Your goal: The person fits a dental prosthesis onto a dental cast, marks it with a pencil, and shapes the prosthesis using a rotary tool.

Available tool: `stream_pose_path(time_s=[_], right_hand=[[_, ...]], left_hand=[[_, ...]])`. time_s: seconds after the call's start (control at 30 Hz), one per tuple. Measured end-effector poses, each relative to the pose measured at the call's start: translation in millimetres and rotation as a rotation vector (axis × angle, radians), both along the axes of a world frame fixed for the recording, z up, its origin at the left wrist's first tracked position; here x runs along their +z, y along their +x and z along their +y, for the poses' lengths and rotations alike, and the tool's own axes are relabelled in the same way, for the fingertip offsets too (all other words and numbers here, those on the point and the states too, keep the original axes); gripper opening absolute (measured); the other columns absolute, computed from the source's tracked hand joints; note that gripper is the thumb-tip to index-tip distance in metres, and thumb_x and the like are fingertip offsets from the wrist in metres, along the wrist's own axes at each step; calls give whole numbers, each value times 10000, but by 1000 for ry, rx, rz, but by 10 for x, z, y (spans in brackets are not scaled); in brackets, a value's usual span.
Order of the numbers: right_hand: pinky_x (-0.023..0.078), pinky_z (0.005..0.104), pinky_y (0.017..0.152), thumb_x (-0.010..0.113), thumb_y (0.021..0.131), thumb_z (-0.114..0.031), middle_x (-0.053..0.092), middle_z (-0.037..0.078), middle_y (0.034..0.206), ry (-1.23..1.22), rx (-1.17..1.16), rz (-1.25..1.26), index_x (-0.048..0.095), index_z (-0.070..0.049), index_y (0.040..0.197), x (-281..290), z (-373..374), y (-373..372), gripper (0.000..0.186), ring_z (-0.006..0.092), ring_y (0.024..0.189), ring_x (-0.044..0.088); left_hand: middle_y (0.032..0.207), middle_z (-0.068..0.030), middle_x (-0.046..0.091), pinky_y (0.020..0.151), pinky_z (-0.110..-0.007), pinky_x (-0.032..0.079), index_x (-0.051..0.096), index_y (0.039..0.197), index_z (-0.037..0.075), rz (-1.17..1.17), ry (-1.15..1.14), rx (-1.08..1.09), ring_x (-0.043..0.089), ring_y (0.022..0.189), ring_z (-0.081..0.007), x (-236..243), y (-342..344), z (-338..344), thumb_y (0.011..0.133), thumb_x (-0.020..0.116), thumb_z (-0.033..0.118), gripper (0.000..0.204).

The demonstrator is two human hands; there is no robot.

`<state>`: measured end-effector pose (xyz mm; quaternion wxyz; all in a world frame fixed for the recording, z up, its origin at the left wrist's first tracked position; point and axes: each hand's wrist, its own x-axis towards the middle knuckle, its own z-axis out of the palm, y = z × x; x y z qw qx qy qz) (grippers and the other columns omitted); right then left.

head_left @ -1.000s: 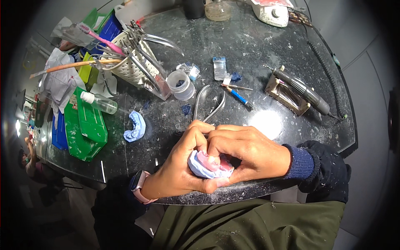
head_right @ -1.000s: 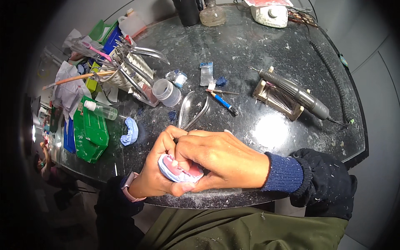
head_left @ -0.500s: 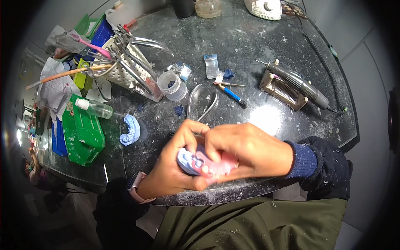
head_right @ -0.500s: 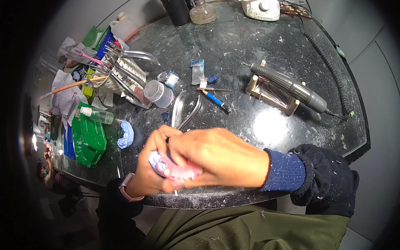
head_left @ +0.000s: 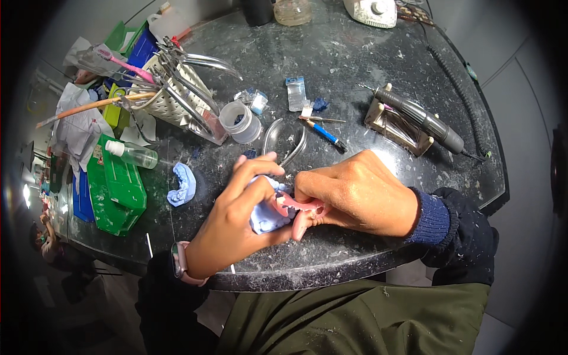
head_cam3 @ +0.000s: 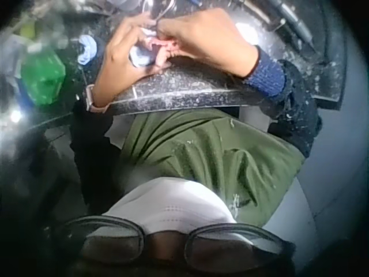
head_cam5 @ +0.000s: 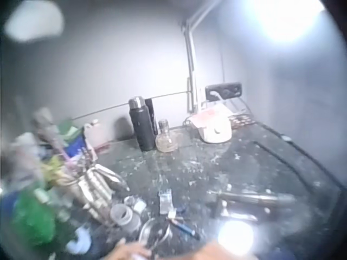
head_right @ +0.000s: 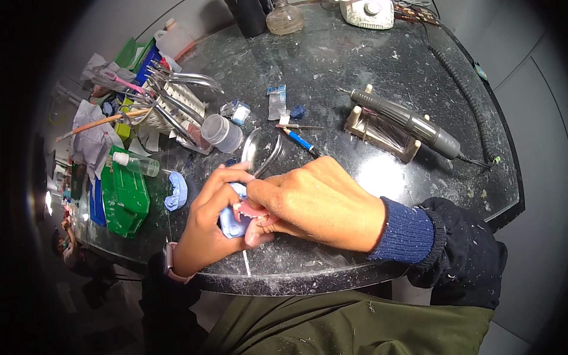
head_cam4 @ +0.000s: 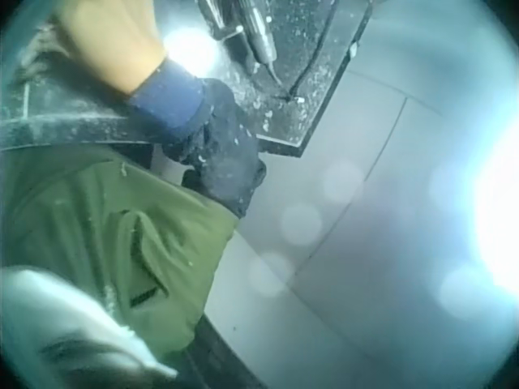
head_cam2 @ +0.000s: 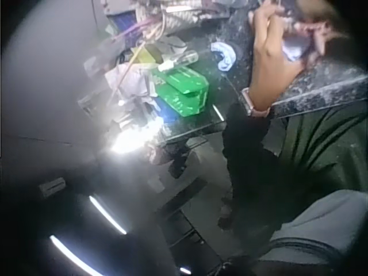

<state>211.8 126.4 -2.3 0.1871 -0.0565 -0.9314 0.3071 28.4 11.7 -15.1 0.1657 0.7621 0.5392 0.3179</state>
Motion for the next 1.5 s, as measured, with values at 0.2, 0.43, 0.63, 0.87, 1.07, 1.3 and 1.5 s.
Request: stream_pose_path(time_s=[0.2,0.43,0.63,0.87,1.07,1.3,1.5], right_hand=[[441,389,474,662,815,-340,605,120,614,-44,6,31,562,-52,791,-36,12,-23,307,312,556,605],[450,381,485,737,711,-462,578,128,572,-178,28,25,553,-49,885,105,9,33,485,312,574,615],[484,364,692,737,714,-372,584,132,926,677,-600,119,588,0,1009,305,566,317,497,286,831,598],[480,449,769,562,861,-42,544,214,1064,301,-574,-223,448,-30,1238,133,756,504,393,418,915,575],[456,412,856,538,823,68,537,221,1114,264,-550,-193,426,-36,1285,139,704,557,486,390,1019,554],[500,264,692,622,818,19,655,115,856,7,-441,277,559,28,1099,587,111,234,289,152,746,655],[548,292,745,686,766,-20,687,154,995,-284,181,170,622,30,1121,551,-108,209,364,237,835,701]], left_hand=[[1094,-203,580,856,-404,493,600,1042,-12,-126,273,-14,591,1015,-329,175,-24,-12,664,787,104,437],[879,-143,663,730,-319,562,658,970,-25,-189,248,-22,673,798,-243,143,28,-106,738,722,-21,241],[898,-160,662,733,-360,574,637,912,-23,-426,368,-25,679,859,-306,166,-13,-135,772,713,-3,160],[932,-168,652,755,-376,573,640,898,-17,-390,466,-97,659,920,-339,207,-80,-140,757,712,-17,158],[962,-136,642,761,-376,573,649,916,9,-455,458,-88,650,942,-339,233,-42,-173,722,711,-70,219],[936,-119,611,708,-374,598,626,892,96,-462,431,-114,649,914,-350,227,-28,-187,660,684,-154,346],[934,-139,625,756,-419,592,619,888,55,-508,397,-160,649,921,-367,176,33,-155,727,714,-71,225]])
